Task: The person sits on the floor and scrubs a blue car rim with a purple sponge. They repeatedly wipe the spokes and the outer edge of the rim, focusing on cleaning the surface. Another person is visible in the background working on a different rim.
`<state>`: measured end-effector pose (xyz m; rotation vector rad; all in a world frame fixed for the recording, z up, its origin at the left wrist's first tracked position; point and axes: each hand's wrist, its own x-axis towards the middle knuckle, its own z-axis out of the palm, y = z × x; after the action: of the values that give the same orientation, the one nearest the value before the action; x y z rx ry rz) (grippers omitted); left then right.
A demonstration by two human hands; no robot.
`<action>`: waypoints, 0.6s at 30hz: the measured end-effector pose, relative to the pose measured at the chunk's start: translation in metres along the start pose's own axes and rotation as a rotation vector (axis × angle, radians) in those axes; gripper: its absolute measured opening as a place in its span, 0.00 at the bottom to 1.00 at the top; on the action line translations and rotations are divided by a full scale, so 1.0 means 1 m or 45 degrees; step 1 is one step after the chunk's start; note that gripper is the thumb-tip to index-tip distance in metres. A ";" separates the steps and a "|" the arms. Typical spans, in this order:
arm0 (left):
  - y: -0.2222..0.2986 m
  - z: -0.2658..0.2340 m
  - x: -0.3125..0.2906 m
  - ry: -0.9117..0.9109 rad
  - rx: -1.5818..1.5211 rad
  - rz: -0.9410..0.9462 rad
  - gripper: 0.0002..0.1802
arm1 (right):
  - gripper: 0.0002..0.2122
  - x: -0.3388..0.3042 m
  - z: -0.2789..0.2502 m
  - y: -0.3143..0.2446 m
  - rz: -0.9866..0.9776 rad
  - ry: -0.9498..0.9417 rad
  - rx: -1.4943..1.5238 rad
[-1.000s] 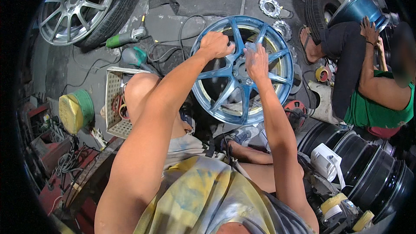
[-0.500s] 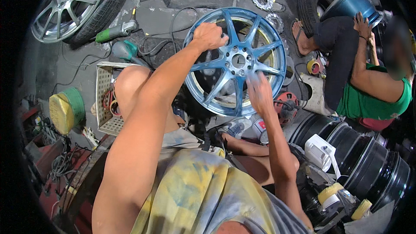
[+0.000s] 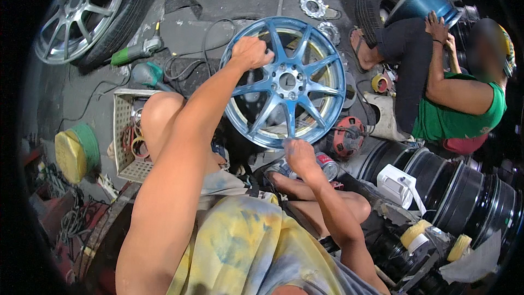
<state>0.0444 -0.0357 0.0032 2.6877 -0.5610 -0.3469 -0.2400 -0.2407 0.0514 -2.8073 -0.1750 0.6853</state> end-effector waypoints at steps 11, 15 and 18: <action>0.005 -0.008 -0.006 -0.003 -0.028 -0.017 0.30 | 0.12 -0.002 0.001 -0.008 -0.099 0.156 -0.036; 0.007 -0.010 -0.006 -0.058 -0.020 -0.041 0.29 | 0.08 -0.007 -0.014 -0.016 0.011 0.048 -0.051; 0.002 -0.007 -0.007 -0.006 -0.037 0.002 0.30 | 0.06 0.001 0.005 -0.011 -0.102 0.144 -0.092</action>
<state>0.0400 -0.0322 0.0109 2.6591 -0.5550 -0.3589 -0.2424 -0.2290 0.0496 -2.8802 -0.2956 0.5109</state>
